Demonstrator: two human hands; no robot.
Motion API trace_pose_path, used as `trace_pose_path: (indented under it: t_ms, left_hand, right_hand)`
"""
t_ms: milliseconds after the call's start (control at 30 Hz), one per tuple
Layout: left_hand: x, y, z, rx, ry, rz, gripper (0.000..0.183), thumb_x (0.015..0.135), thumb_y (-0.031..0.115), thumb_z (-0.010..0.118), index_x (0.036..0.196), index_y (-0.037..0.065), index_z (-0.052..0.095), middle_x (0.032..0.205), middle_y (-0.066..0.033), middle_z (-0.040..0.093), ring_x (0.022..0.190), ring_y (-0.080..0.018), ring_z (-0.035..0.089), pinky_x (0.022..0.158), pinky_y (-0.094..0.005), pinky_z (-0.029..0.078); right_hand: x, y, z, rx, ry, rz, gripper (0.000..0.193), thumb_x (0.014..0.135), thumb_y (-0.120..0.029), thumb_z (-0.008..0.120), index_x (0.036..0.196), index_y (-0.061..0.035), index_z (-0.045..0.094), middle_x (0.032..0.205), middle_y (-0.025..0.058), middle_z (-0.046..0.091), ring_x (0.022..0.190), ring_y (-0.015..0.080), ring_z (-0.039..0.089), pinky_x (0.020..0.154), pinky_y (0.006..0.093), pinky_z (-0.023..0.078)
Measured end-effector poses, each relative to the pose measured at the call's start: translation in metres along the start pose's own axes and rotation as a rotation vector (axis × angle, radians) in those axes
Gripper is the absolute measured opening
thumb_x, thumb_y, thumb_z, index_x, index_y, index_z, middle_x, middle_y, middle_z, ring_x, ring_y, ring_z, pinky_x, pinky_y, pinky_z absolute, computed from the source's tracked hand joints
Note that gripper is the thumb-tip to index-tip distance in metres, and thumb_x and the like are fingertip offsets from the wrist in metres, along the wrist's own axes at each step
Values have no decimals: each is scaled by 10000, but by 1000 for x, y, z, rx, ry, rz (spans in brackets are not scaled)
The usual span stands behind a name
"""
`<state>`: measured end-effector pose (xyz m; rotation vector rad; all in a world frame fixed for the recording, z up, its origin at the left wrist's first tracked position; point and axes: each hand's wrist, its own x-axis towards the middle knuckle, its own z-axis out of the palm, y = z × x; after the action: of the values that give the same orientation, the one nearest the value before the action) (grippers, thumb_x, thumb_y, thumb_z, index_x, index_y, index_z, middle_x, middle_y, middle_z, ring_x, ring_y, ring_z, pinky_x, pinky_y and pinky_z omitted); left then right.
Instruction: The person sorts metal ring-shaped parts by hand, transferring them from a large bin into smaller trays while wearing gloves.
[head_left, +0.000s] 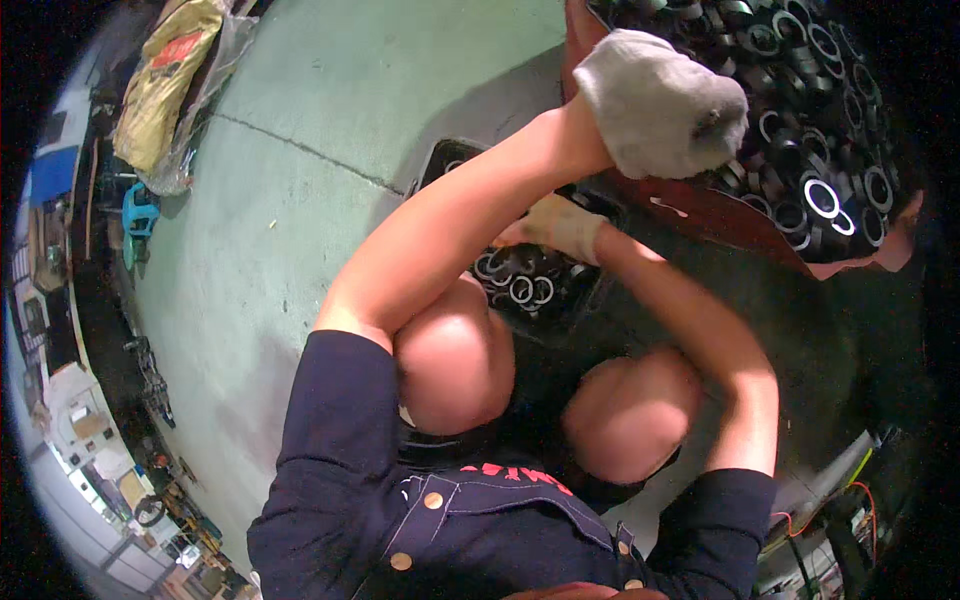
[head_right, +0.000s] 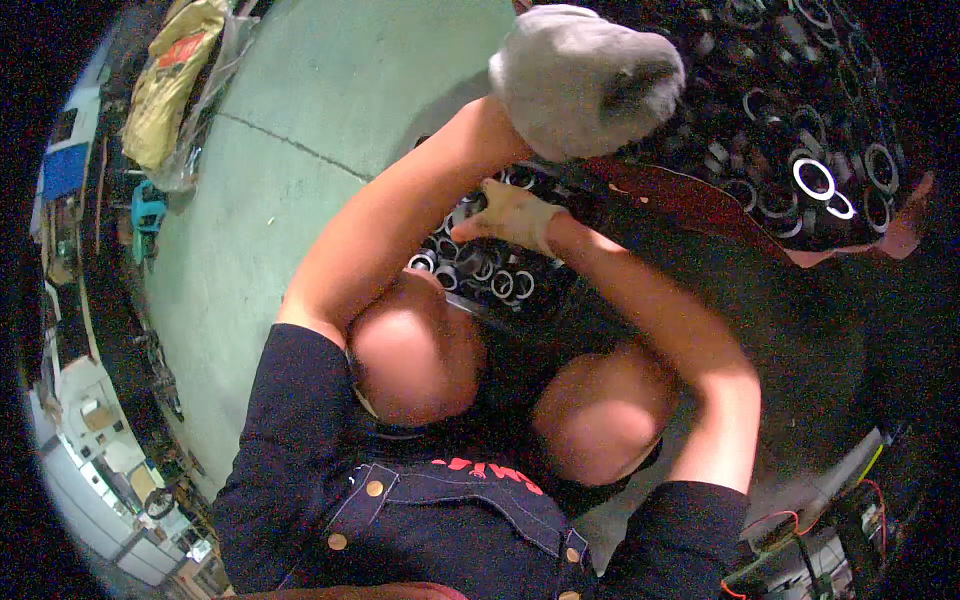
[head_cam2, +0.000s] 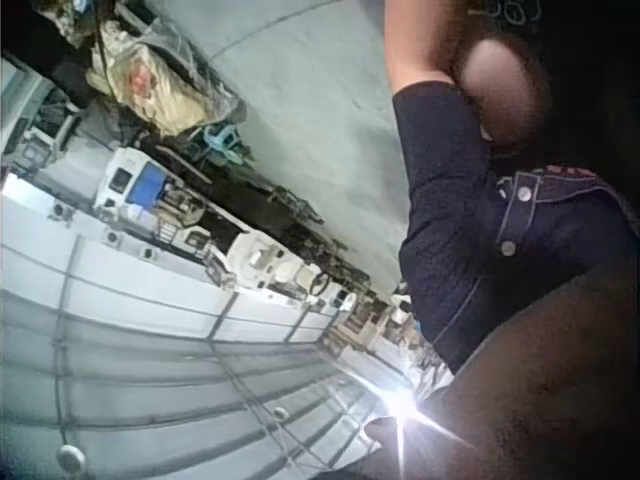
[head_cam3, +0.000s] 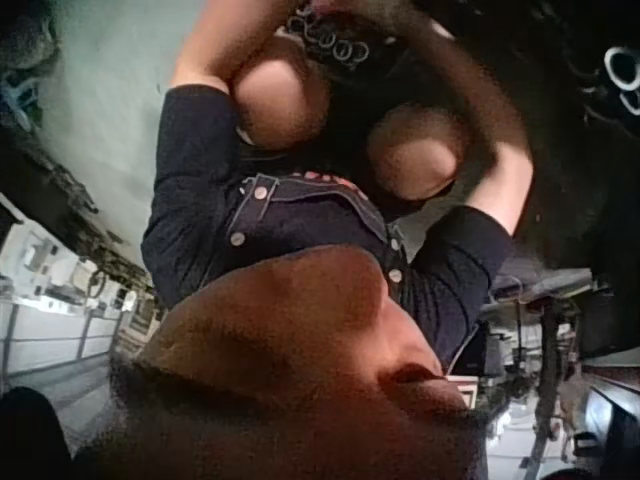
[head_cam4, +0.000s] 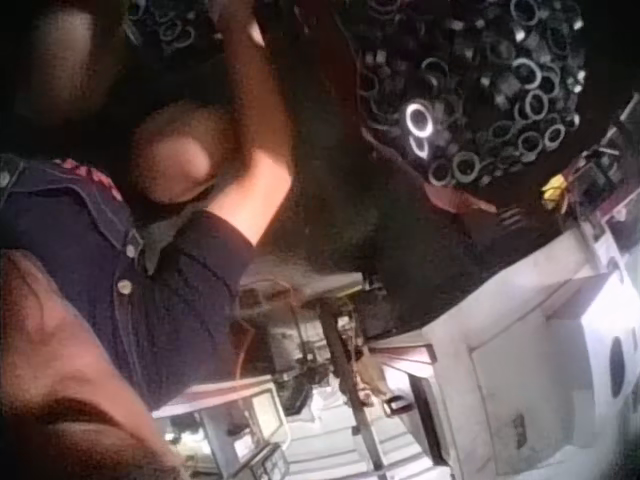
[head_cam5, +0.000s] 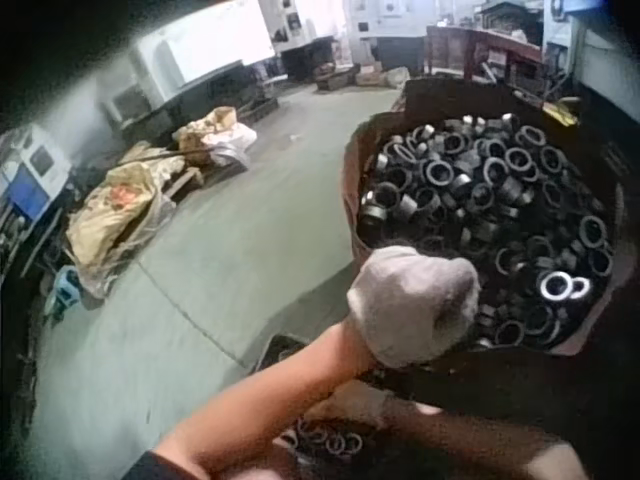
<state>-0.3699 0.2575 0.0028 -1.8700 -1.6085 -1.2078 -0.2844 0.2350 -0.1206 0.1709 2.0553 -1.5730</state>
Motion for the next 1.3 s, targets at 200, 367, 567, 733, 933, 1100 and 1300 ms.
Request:
trace_pose_path:
  t_ms: [200, 367, 567, 733, 933, 1100, 1300]
  left_hand:
    - [2, 3, 2, -49, 24, -11, 108, 714, 285, 667, 683, 185, 641, 604, -63, 623, 547, -276, 619, 492, -404, 470]
    - [3, 2, 2, -44, 21, -9, 98, 700, 276, 674, 681, 187, 640, 589, -61, 612, 534, -276, 610, 488, -402, 469]
    - [6, 4, -1, -61, 15, 4, 78, 726, 244, 675, 731, 168, 658, 612, -67, 617, 547, -280, 608, 513, -392, 473]
    - [1, 6, -9, -41, -12, 34, 96, 718, 170, 691, 804, 128, 680, 683, -49, 658, 577, -252, 621, 556, -355, 467]
    - [2, 7, -15, -73, -19, 35, 136, 706, 141, 693, 833, 92, 684, 708, -51, 670, 570, -245, 611, 560, -350, 461]
    - [5, 7, -11, -82, -29, 16, 147, 685, 110, 691, 828, 80, 683, 706, -61, 666, 576, -258, 609, 561, -353, 462]
    - [3, 6, -9, -103, 57, -1, 98, 696, 186, 704, 760, 129, 655, 618, -44, 598, 545, -242, 586, 530, -356, 438]
  right_hand:
    - [37, 40, 17, -481, 121, -161, 672, 724, -344, 681, 1247, 49, 531, 1270, 297, 556, 1196, 416, 532, 1037, 435, 413]
    - [9, 32, -11, -413, 287, -287, 513, 820, -352, 626, 1129, 57, 585, 1174, 269, 600, 1109, 410, 570, 981, 458, 435]
    - [-122, -38, -42, -392, 385, -388, 474, 822, -279, 665, 1211, -18, 593, 1132, 230, 634, 1081, 399, 596, 962, 451, 462]
    - [-236, -86, -96, -583, 475, -550, 454, 753, -55, 699, 1202, -60, 637, 1141, 159, 665, 1030, 342, 646, 924, 391, 507]
    - [-237, -75, -208, -975, 822, -245, 745, 675, -41, 764, 1374, -127, 521, 1410, 171, 487, 1300, 358, 463, 1078, 372, 398]
    - [-194, -33, -264, -1195, 320, 133, 1055, 488, -58, 823, 1455, -175, 417, 1507, 164, 358, 1365, 383, 373, 1142, 423, 349]
    - [-157, -48, -256, -1664, 83, 284, 830, 557, -208, 800, 1349, -200, 551, 1308, 102, 538, 1218, 291, 510, 976, 399, 463]
